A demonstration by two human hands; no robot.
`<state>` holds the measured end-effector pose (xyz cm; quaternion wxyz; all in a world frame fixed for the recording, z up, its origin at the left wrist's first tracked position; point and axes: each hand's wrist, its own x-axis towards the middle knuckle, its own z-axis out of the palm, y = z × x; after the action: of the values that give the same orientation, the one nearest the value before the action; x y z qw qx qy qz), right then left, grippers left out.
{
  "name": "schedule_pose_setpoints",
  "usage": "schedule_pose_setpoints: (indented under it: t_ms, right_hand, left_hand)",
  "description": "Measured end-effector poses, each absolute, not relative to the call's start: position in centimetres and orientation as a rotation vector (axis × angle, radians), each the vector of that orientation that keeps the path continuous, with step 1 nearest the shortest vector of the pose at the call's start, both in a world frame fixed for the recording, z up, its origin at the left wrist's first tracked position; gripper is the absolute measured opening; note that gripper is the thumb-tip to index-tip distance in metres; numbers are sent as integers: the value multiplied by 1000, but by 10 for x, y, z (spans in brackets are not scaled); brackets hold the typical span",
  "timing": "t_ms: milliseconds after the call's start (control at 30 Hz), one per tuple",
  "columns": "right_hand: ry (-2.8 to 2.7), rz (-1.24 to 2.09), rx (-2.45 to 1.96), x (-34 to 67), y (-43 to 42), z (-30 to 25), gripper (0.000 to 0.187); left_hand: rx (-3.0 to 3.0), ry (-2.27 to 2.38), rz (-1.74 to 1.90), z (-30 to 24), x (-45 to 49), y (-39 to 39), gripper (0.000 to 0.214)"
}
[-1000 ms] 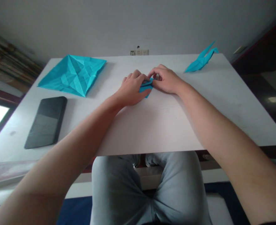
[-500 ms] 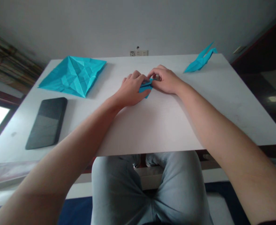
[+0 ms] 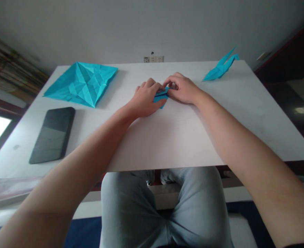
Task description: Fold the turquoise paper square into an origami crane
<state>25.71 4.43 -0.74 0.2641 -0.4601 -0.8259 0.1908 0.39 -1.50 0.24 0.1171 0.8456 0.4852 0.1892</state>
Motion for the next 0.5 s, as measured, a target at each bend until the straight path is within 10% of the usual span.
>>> schedule_pose_setpoints:
  t_ms: [500]
  right_hand:
    - [-2244, 517, -1225, 258, 49, -13, 25]
  left_hand:
    - [2468, 1409, 541, 1, 3, -13, 51]
